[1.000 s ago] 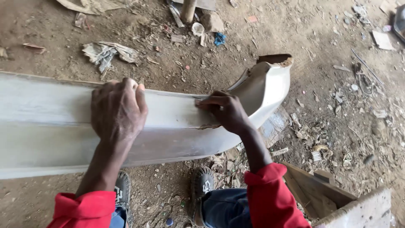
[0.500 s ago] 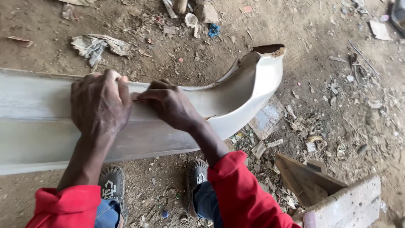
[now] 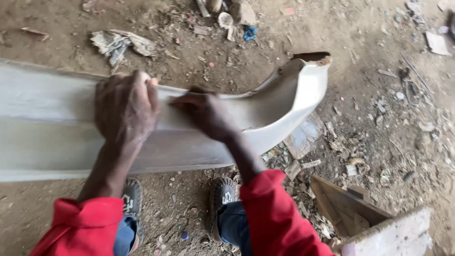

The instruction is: Sanding a car bumper with sandpaper to smooth the surface.

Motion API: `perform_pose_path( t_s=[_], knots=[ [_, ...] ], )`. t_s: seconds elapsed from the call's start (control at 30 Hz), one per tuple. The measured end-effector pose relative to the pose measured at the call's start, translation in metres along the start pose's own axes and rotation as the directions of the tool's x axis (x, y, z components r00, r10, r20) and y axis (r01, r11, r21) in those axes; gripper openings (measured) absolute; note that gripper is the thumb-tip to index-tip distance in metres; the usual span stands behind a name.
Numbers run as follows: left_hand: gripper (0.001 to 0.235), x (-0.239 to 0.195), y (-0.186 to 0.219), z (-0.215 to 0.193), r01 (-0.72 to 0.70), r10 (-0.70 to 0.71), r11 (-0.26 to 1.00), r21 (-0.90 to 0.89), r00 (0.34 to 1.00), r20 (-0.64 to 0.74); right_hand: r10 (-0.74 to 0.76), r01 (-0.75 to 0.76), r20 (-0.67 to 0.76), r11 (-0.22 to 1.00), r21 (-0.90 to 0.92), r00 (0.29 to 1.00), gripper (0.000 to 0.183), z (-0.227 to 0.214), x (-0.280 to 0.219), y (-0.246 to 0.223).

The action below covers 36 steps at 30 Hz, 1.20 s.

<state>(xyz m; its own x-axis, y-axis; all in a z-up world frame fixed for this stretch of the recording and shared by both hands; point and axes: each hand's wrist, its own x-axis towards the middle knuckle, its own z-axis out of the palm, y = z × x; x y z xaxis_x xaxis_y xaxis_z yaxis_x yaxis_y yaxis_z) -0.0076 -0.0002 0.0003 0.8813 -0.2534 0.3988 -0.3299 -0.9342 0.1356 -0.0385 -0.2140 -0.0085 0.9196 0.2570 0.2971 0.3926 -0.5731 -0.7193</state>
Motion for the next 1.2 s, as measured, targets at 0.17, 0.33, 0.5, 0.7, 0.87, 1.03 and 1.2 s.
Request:
perform_pose_path(
  t_s=[0.17, 0.33, 0.5, 0.7, 0.87, 1.03, 1.2],
  knots=[
    [0.026, -0.007, -0.013, 0.014, -0.04, 0.039, 0.999, -0.007, 0.998, -0.054, -0.174, 0.176, 0.031, 0.981, -0.084, 0.984, 0.022, 0.006, 0.001, 0.002],
    [0.019, -0.002, -0.01, 0.021, 0.007, -0.007, 1.0, -0.006, 0.997, -0.073, -0.076, 0.091, 0.116, 0.988, -0.124, 0.99, 0.023, -0.061, -0.045, 0.037],
    [0.016, -0.002, -0.005, 0.024, -0.014, 0.01, 1.0, -0.028, 0.991, -0.13, 0.034, -0.028, 0.017, 0.965, -0.26, 0.999, 0.023, -0.083, -0.068, 0.046],
    [0.021, -0.005, -0.009, 0.018, -0.066, 0.063, 0.998, -0.012, 0.978, -0.197, -0.197, 0.2, 0.042, 0.974, -0.108, 0.979, 0.02, -0.005, -0.018, -0.005],
    [0.024, -0.005, -0.013, 0.02, -0.037, 0.036, 0.999, -0.003, 0.998, -0.055, -0.135, 0.133, 0.003, 0.973, -0.191, 0.991, 0.02, -0.006, -0.028, -0.009],
    [0.022, -0.004, -0.012, 0.022, 0.003, -0.005, 1.0, -0.016, 0.994, -0.112, -0.191, 0.192, 0.023, 0.96, -0.206, 0.981, 0.019, -0.064, -0.065, 0.017],
    [0.03, 0.002, -0.001, 0.01, 0.026, -0.026, 0.999, -0.045, 1.0, -0.002, 0.093, -0.099, -0.035, 0.936, -0.337, 0.995, 0.02, -0.081, -0.08, 0.031]
  ],
)
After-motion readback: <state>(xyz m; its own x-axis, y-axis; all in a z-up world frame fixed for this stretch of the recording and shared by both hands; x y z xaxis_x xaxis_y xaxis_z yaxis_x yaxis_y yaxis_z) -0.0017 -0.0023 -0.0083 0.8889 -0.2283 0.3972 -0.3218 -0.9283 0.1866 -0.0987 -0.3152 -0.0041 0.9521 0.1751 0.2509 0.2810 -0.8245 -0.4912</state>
